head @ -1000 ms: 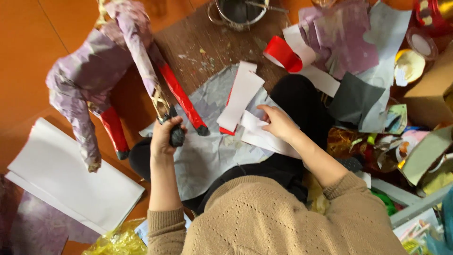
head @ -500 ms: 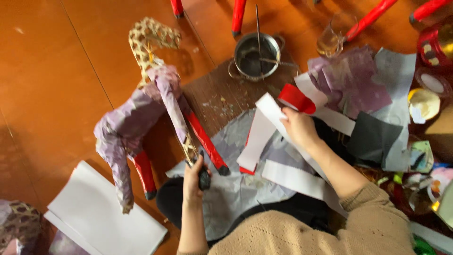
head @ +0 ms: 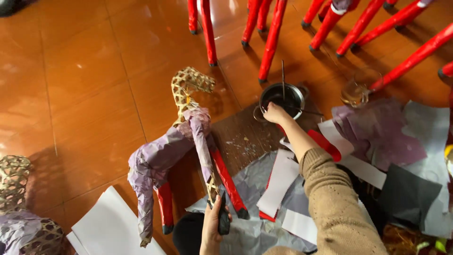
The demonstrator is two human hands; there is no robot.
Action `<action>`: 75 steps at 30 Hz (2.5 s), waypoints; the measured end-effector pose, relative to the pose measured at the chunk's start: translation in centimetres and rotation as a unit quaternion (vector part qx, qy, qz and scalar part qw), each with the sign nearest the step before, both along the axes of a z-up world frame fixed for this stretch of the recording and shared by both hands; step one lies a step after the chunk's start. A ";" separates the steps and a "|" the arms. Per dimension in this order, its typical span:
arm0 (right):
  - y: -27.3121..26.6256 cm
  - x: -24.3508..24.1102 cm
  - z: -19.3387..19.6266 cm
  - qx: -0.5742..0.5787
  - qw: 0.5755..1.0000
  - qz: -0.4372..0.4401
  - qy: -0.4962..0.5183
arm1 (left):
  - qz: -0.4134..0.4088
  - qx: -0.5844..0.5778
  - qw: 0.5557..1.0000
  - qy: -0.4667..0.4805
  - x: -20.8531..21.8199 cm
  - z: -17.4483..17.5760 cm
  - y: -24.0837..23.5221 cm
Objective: Applying paper strips to a paper mache giraffe structure
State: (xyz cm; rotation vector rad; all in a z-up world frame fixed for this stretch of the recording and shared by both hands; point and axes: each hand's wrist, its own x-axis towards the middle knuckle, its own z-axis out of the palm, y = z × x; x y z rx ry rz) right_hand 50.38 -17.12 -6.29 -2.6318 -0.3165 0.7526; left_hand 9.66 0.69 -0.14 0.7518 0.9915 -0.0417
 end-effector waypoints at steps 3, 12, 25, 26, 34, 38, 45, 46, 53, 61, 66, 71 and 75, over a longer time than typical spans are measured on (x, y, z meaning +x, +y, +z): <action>1.0 0.3 0.1 0.135 0.972 -0.126 0.144 | 0.015 0.010 1.000 -0.016 0.3 0.4 0.2; -3.6 -4.0 -1.8 0.200 0.980 0.010 -0.022 | -0.040 0.061 0.997 -0.018 0.9 1.7 0.4; 4.1 -38.7 7.0 0.546 0.806 0.188 -0.131 | 0.035 -0.023 0.986 -0.159 1.0 2.5 0.9; 5.0 -39.3 6.8 0.555 0.802 0.187 -0.122 | 0.053 -0.045 0.978 -0.195 0.8 7.6 0.9; 5.3 -36.9 7.5 0.519 0.795 0.260 -0.175 | 0.184 0.163 0.966 -0.082 -4.8 5.2 -1.2; 5.2 -36.1 8.7 0.490 0.783 0.305 -0.231 | 0.101 0.254 0.958 -0.090 -4.5 1.6 -0.7; 0.0 -40.6 4.7 0.439 0.879 0.155 -0.099 | 0.169 0.182 0.966 -0.077 -3.8 -2.4 0.1; 0.4 -40.7 4.9 0.447 0.878 0.021 0.169 | 0.177 0.176 0.965 -0.078 -3.8 -1.8 -0.1; 4.2 -38.9 7.8 0.580 0.648 -0.399 0.291 | 0.168 0.177 0.968 -0.055 -3.8 -1.2 -0.1; 5.4 -39.6 4.0 0.579 0.695 -0.380 0.194 | 0.096 0.331 0.938 -0.035 -4.2 -6.9 0.7; 5.6 -39.5 4.0 0.566 0.720 -0.372 0.152 | -0.031 0.651 0.758 0.006 -4.2 -1.3 0.2; 5.6 -39.5 2.9 0.603 0.668 -0.394 0.185 | -0.183 0.441 0.878 0.044 -3.7 2.4 -0.3; 6.1 -39.5 0.7 0.595 0.665 -0.393 0.224 | -0.246 0.391 0.884 0.073 -1.9 4.4 -1.1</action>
